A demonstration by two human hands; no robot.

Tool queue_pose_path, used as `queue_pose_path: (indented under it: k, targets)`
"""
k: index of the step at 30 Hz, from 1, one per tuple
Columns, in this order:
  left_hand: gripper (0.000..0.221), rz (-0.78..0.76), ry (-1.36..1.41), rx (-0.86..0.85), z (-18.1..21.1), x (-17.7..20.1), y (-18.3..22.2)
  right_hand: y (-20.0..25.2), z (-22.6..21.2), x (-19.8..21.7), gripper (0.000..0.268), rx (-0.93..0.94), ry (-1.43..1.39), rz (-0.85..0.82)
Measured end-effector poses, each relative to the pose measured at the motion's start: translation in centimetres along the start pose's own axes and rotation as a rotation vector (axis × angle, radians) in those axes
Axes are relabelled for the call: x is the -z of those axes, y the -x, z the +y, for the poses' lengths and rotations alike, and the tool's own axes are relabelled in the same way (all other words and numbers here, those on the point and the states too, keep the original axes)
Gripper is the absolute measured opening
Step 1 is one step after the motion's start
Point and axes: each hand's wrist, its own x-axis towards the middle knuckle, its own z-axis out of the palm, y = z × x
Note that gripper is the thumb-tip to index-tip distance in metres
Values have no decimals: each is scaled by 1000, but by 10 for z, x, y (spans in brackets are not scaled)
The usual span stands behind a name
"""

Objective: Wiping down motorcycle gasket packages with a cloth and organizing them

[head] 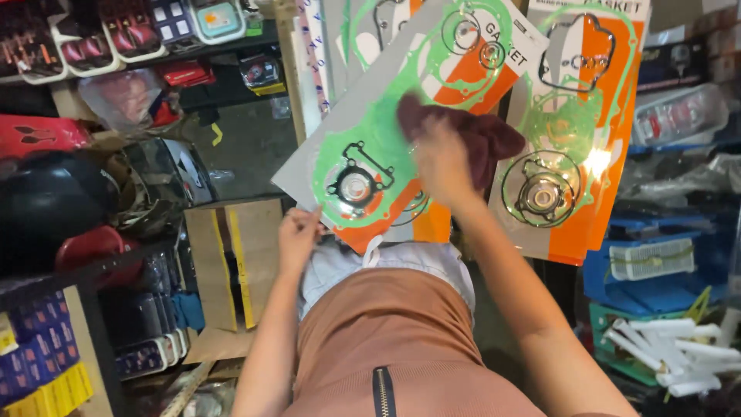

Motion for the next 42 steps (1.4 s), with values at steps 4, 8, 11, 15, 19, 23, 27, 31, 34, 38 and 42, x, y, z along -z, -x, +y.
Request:
queue_pose_path:
  k: [4, 8, 11, 15, 19, 23, 27, 31, 34, 38, 42]
  targets:
    - [30, 6, -96, 3, -15, -14, -13, 11, -84, 7, 70, 99, 304, -375]
    - [25, -83, -20, 63, -44, -2, -27, 26, -135, 4, 66, 331, -60, -543]
    - [16, -82, -22, 54, -31, -9, -22, 28, -136, -2, 67, 378, -87, -493]
    - [19, -73, 34, 89, -5, -13, -6, 10, -99, -20, 73, 244, 129, -285]
    - [21, -90, 0, 86, -4, -10, -7, -14, -20, -12, 94, -62, 392, -257]
    - [23, -105, -42, 55, -1, -9, -7, -14, 27, 15, 81, -285, 395, -318]
    - [27, -104, -27, 62, 3, -8, -7, -18, -17, 25, 69, -267, 412, -324]
    - [29, -71, -43, 18, 15, -4, -13, 13, -72, 6, 50, -133, 273, -252]
    - [25, -37, -59, 13, 20, -2, -20, 29, -57, -3, 32, -276, 27, -121]
    - [23, -95, -152, -42, 18, 2, -28, 10, -41, 44, 14, -564, -682, -62]
    - [25, -154, -173, -50, 19, 3, -30, 4, -57, 88, 17, -522, -937, -212]
